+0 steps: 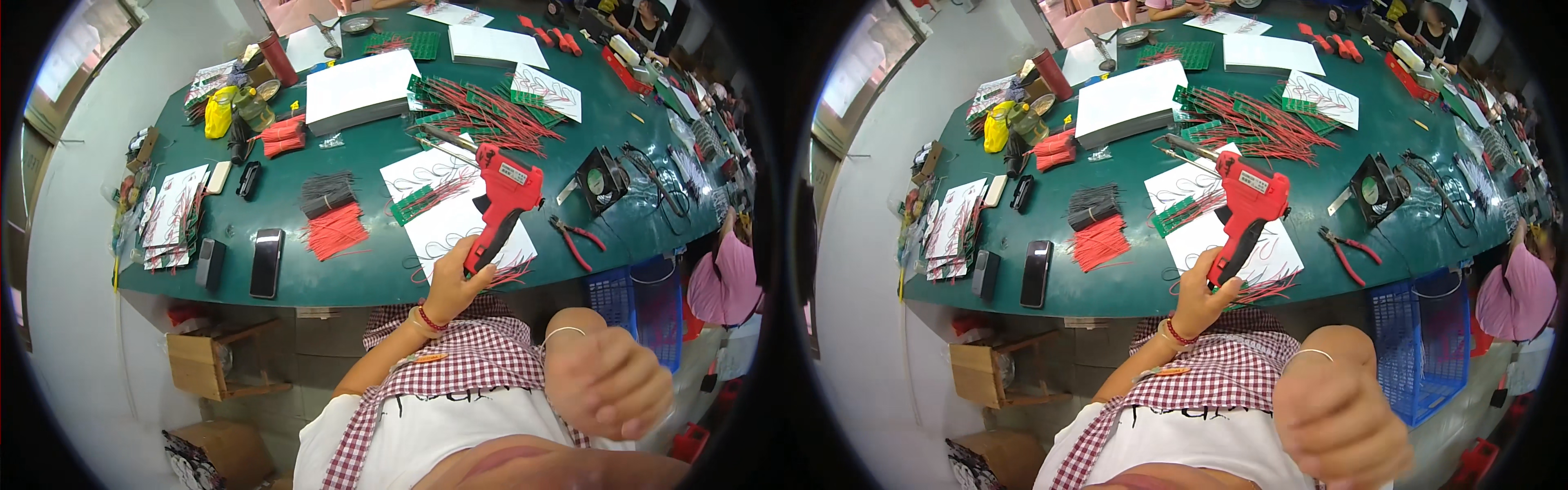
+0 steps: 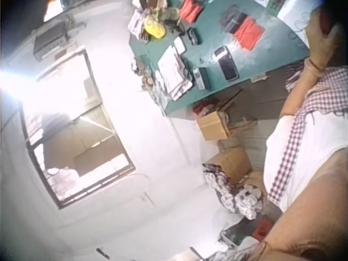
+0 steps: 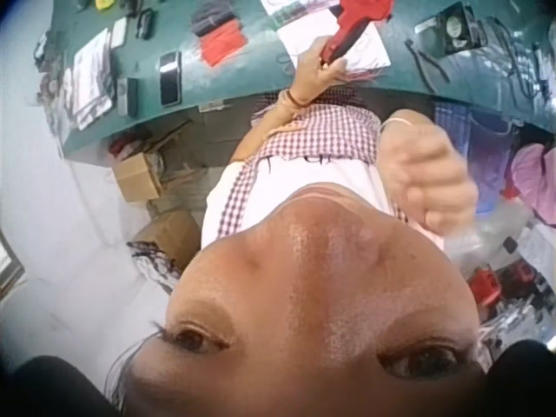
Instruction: The person solders wires onto an LED panel using a soldering iron, positions additional wires on the panel to solder them, and solders wires onto circuit boards.
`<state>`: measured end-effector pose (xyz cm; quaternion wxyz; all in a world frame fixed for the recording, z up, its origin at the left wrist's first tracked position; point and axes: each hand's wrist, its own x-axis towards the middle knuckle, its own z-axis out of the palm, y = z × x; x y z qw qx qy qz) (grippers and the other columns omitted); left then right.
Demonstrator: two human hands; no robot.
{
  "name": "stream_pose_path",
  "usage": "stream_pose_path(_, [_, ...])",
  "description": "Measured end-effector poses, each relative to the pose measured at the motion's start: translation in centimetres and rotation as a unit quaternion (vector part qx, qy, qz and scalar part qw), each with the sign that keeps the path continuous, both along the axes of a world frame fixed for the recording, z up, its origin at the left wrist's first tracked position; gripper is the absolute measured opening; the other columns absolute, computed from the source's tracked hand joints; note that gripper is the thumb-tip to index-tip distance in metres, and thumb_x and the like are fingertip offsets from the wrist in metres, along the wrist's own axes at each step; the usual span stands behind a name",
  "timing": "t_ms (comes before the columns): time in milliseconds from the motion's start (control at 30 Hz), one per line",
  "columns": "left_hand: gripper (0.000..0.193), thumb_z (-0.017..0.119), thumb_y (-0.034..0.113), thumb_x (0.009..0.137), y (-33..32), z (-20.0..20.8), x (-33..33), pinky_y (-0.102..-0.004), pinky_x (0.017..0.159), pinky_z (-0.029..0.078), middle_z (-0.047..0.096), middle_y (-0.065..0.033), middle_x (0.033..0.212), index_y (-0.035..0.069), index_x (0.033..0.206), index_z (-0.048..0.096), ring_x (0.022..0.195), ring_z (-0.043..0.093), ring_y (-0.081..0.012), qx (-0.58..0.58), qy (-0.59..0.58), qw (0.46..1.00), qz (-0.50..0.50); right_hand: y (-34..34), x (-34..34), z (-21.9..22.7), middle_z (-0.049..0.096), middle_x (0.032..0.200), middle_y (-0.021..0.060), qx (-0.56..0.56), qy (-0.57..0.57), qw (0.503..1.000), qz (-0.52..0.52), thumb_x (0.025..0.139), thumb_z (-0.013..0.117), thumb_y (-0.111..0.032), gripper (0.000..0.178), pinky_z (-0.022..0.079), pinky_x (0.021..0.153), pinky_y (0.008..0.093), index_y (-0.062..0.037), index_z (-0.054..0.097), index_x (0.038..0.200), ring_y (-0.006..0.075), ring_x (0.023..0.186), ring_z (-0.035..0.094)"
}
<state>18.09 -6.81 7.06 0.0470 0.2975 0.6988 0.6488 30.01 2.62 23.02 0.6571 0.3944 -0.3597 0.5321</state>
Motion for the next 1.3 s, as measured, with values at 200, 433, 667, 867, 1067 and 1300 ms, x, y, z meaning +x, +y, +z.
stream_pose_path(200, [0.044, 0.071, 0.018, 0.078, 0.1, 0.1, 0.3, -0.0314, 0.064, 0.048, 0.063, -0.014, 0.082, -0.002, 0.115, 0.056, 0.069, 0.06, -0.0212, 0.012, 0.022, 1.0, -0.004, -0.5, -2.5, 1.4, 0.052, 0.091, 0.0114, 0.076, -0.319, 0.914, 0.24, 0.098, 0.047, -0.034, 0.03, 0.054, 0.068, 0.0387, -0.0051, 0.052, 0.096, 0.0238, 0.083, 0.055])
stream_pose_path(433, [0.042, 0.069, 0.016, 0.079, -0.4, 0.2, 0.3, -0.0311, 0.066, 0.049, 0.063, -0.013, 0.087, -0.002, 0.114, 0.056, 0.072, 0.062, -0.0205, -0.01, 0.03, 0.999, 0.013, -2.9, -5.9, 4.2, 0.059, 0.104, 0.0233, 0.121, -0.334, 0.767, 0.535, 0.096, 0.047, -0.047, 0.051, 0.053, 0.072, 0.0428, 0.0009, 0.06, 0.089, 0.0329, 0.082, 0.062])
stream_pose_path(667, [0.047, 0.071, 0.023, 0.079, -0.7, -0.1, 0.3, -0.028, 0.067, 0.045, 0.06, -0.0087, 0.086, -0.004, 0.114, 0.055, 0.072, 0.055, -0.0155, -0.014, 0.003, 1.0, 0.008, -4.8, 0.0, 0.5, 0.062, 0.098, 0.0203, 0.011, -0.379, 0.748, 0.545, 0.094, 0.049, -0.048, 0.052, 0.052, 0.071, 0.0391, 0.0007, 0.062, 0.084, 0.0296, 0.078, 0.063])
stream_pose_path(867, [0.047, 0.071, 0.023, 0.08, -0.2, -0.1, 0.4, -0.0267, 0.065, 0.045, 0.06, -0.0074, 0.085, -0.004, 0.115, 0.055, 0.071, 0.055, -0.0134, -0.003, 0.009, 1.0, -0.005, -5.3, -0.5, -1.3, 0.063, 0.094, 0.0177, -0.022, -0.475, 0.765, 0.434, 0.095, 0.047, -0.048, 0.052, 0.052, 0.069, 0.0373, 0.0, 0.063, 0.082, 0.0278, 0.076, 0.063])
stream_pose_path(1067, [0.047, 0.071, 0.016, 0.077, -1.3, -0.5, 0.7, -0.0265, 0.069, 0.048, 0.064, -0.0084, 0.086, -0.003, 0.116, 0.055, 0.074, 0.06, -0.0121, -0.014, 0.016, 0.999, 0.045, 1.5, 5.8, -5.4, 0.063, 0.09, 0.0152, 0.0, -0.558, 0.74, 0.376, 0.096, 0.046, -0.048, 0.052, 0.051, 0.068, 0.0355, -0.0006, 0.063, 0.081, 0.026, 0.073, 0.062])
stream_pose_path(1300, [0.044, 0.071, 0.021, 0.075, 0.1, 0.0, 0.8, -0.0355, 0.071, 0.049, 0.062, -0.0169, 0.089, -0.002, 0.11, 0.057, 0.077, 0.061, -0.0304, 0.01, -0.028, 1.0, -0.005, -1.3, 0.4, -6.6, 0.064, 0.085, 0.0122, 0.049, -0.629, 0.723, 0.281, 0.097, 0.045, -0.047, 0.053, 0.05, 0.066, 0.0334, -0.0014, 0.064, 0.079, 0.024, 0.07, 0.062])
